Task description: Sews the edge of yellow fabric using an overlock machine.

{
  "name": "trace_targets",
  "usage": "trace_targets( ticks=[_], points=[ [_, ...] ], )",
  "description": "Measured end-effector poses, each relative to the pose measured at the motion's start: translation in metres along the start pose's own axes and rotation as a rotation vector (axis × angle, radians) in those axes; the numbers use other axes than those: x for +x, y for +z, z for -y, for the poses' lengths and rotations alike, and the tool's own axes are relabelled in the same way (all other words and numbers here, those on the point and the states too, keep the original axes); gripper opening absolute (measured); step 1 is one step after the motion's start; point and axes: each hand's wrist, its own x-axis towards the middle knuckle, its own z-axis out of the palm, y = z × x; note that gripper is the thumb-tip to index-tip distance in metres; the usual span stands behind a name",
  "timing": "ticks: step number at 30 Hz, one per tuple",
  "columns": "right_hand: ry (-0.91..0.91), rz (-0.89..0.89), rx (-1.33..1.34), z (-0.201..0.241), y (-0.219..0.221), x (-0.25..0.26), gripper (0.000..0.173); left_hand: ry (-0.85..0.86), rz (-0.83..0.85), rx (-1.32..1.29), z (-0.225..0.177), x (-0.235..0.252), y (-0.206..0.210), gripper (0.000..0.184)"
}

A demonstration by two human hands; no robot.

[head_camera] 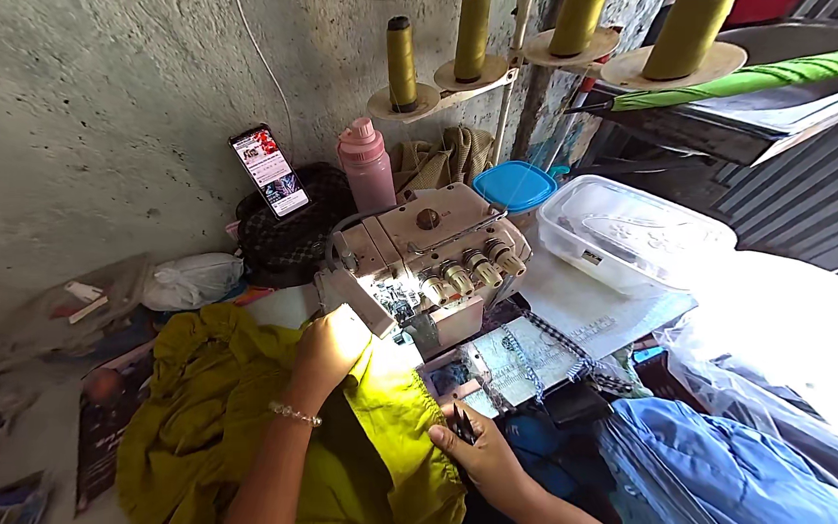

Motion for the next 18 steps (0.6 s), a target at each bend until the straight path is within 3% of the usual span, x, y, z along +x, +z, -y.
trace_targets(
  ticks=[7, 18],
  points=[
    [-0.04, -0.01, 0.02, 0.004, 0.0, -0.006, 0.015, 0.034, 0.03, -0.117, 0.007, 0.01, -0.002, 0.035],
    [-0.065, 0.026, -0.006, 0.011, 0.001, 0.015, 0.014, 0.108, -0.129, -0.118, 0.02, 0.017, 0.006, 0.05]
  ],
)
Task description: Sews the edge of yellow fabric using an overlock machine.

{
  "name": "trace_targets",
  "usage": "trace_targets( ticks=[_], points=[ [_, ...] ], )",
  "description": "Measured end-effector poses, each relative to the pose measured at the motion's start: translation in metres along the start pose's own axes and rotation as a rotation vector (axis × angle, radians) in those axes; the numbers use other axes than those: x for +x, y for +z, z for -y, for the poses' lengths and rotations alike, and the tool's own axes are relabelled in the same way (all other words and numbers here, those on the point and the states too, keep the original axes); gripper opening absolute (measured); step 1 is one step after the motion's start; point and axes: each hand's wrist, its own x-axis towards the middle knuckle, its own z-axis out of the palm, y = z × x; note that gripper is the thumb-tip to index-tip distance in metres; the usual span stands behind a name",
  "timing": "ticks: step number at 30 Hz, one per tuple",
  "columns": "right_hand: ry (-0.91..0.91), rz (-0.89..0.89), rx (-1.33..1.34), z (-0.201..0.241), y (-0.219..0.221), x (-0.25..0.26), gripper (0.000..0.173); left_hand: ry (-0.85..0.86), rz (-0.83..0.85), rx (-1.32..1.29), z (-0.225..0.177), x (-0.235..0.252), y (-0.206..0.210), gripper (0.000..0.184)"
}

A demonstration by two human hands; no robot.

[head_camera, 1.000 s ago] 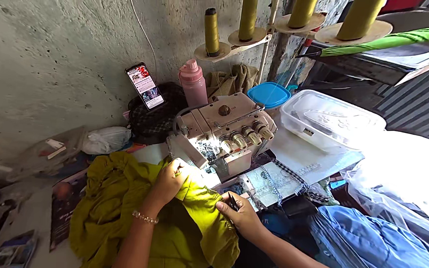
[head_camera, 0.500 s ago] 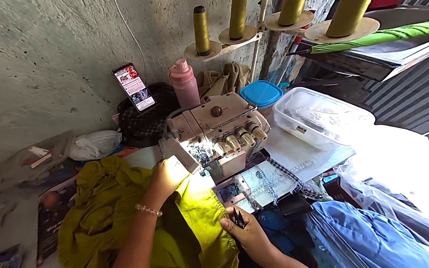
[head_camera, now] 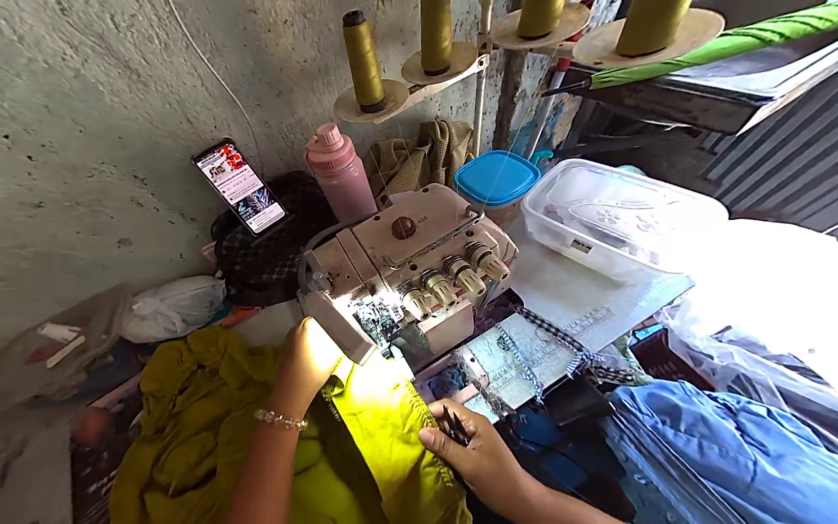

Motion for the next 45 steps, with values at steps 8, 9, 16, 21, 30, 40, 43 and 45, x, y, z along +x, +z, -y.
trace_targets(
  ticks=[8, 9, 16, 21, 30, 40, 43, 45],
  points=[
    [0.022, -0.017, 0.02, 0.002, 0.002, 0.016, 0.014, -0.024, -0.088, 0.02, -0.001, 0.005, 0.005, 0.055],
    [0.023, -0.016, 0.024, 0.001, 0.003, 0.016, 0.014, -0.028, -0.087, 0.016, 0.0, 0.006, 0.005, 0.055],
    [0.042, -0.004, 0.005, 0.002, 0.002, 0.016, 0.015, -0.109, -0.011, 0.022, -0.008, 0.014, -0.001, 0.046],
    [0.131, 0.067, -0.003, -0.005, -0.003, -0.004, 0.026, 0.032, -0.141, 0.071, -0.003, 0.005, -0.001, 0.038],
    [0.019, 0.059, -0.237, -0.004, -0.009, -0.041, 0.015, 0.344, -0.35, 0.33, -0.054, -0.111, 0.048, 0.038],
    [0.016, 0.043, -0.251, -0.004, -0.008, -0.04, 0.018, 0.38, -0.336, 0.395, -0.035, -0.113, 0.061, 0.035],
    [0.0, 0.043, -0.26, -0.004, -0.009, -0.037, 0.02, 0.371, -0.331, 0.382, -0.034, -0.11, 0.06, 0.035],
    [-0.002, 0.044, -0.27, -0.005, -0.01, -0.034, 0.02, 0.372, -0.332, 0.373, -0.033, -0.107, 0.058, 0.034]
  ],
)
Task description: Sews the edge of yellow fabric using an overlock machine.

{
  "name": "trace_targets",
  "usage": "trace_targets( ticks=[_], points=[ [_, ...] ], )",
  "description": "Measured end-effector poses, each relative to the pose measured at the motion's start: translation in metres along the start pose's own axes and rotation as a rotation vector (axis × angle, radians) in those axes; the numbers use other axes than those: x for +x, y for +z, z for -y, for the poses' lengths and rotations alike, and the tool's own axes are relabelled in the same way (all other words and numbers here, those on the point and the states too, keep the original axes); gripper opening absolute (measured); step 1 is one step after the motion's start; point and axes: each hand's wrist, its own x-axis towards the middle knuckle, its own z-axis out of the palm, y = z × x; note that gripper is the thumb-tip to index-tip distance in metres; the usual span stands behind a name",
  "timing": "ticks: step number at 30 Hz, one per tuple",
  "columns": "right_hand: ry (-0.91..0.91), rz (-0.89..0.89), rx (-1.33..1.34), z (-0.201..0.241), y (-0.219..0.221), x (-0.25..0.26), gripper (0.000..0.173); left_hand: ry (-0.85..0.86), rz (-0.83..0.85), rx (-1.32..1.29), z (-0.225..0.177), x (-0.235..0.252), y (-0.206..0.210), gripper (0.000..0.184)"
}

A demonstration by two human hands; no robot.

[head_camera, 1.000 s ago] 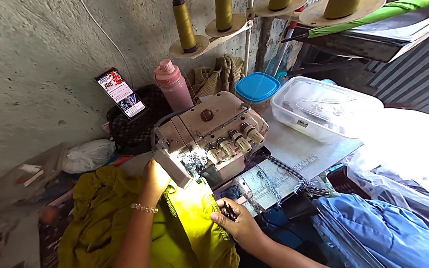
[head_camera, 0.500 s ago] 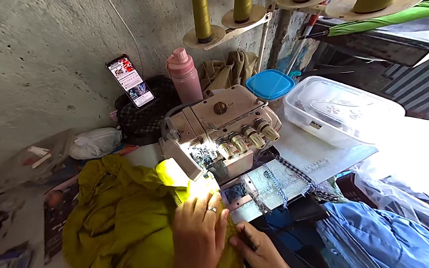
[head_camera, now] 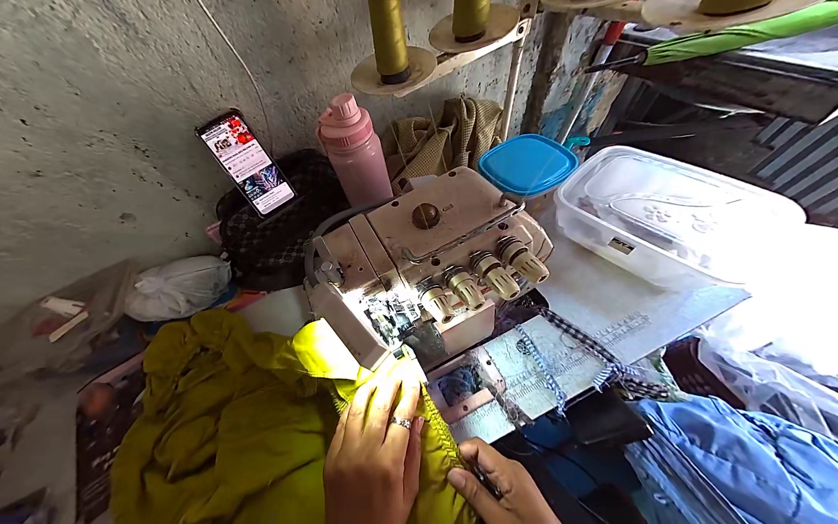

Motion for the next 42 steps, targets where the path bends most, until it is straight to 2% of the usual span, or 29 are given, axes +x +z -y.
trace_targets(
  ticks=[11, 21, 31, 34, 36, 38, 42],
  points=[
    [-0.043, -0.014, -0.027, -0.005, 0.001, 0.016, 0.024, -0.009, 0.006, -0.044, 0.012, 0.013, 0.004, 0.034],
    [-0.172, -0.067, -0.02, -0.015, 0.006, 0.041, 0.025, -0.137, 0.004, -0.156, 0.028, 0.026, 0.01, 0.03],
    [-0.114, -0.097, 0.053, -0.006, 0.008, 0.056, 0.02, -0.21, -0.054, -0.189, 0.049, 0.044, 0.021, 0.033],
    [-0.071, -0.065, 0.089, -0.008, 0.007, 0.04, 0.018, -0.118, -0.13, -0.025, 0.029, 0.041, -0.001, 0.033],
    [-0.022, -0.03, 0.143, -0.008, 0.003, 0.027, 0.017, -0.057, -0.066, -0.066, 0.006, 0.028, -0.019, 0.03],
    [0.001, -0.027, 0.133, -0.006, 0.002, 0.016, 0.018, -0.049, 0.011, -0.058, -0.006, 0.012, -0.016, 0.033],
    [-0.054, -0.04, 0.075, -0.008, 0.002, 0.016, 0.021, -0.042, 0.026, -0.087, 0.003, 0.001, 0.0, 0.031]
  ],
)
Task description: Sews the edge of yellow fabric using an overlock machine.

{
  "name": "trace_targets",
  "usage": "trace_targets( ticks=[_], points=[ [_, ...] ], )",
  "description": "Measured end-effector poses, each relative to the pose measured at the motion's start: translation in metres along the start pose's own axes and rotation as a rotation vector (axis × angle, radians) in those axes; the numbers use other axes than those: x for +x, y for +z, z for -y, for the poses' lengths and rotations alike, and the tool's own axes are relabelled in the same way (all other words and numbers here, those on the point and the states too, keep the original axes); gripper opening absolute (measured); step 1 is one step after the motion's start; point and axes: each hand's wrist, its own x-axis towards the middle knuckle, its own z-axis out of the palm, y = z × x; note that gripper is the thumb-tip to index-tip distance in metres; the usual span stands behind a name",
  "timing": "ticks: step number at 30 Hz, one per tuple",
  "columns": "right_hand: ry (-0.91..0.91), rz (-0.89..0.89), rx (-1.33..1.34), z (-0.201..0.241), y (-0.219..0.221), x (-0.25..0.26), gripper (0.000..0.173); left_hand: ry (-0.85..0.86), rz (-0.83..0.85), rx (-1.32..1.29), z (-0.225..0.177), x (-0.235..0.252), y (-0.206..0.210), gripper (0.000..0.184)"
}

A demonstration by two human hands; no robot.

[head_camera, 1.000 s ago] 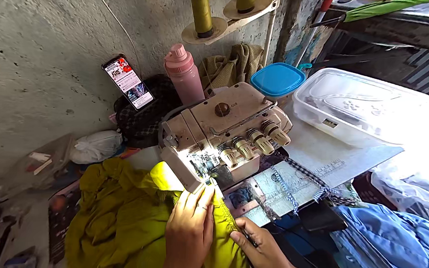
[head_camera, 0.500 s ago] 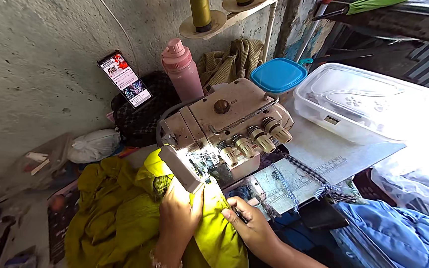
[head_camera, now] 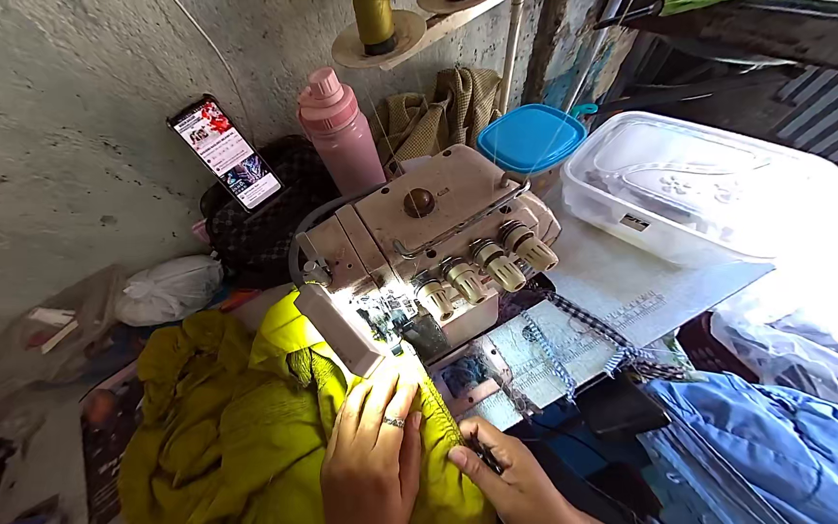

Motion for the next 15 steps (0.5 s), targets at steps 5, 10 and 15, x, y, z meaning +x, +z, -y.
trace_targets(
  ticks=[5, 10, 15],
  points=[
    [-0.065, -0.03, -0.01, -0.005, 0.004, 0.014, 0.02, -0.017, 0.009, -0.045, 0.01, 0.013, -0.001, 0.031],
    [-0.065, -0.03, -0.053, 0.0, 0.004, 0.036, 0.021, -0.106, -0.014, -0.096, 0.024, 0.027, 0.005, 0.028],
    [0.045, 0.014, 0.094, 0.005, 0.004, 0.036, 0.016, -0.133, -0.015, -0.109, 0.032, 0.033, 0.005, 0.025]
  ],
)
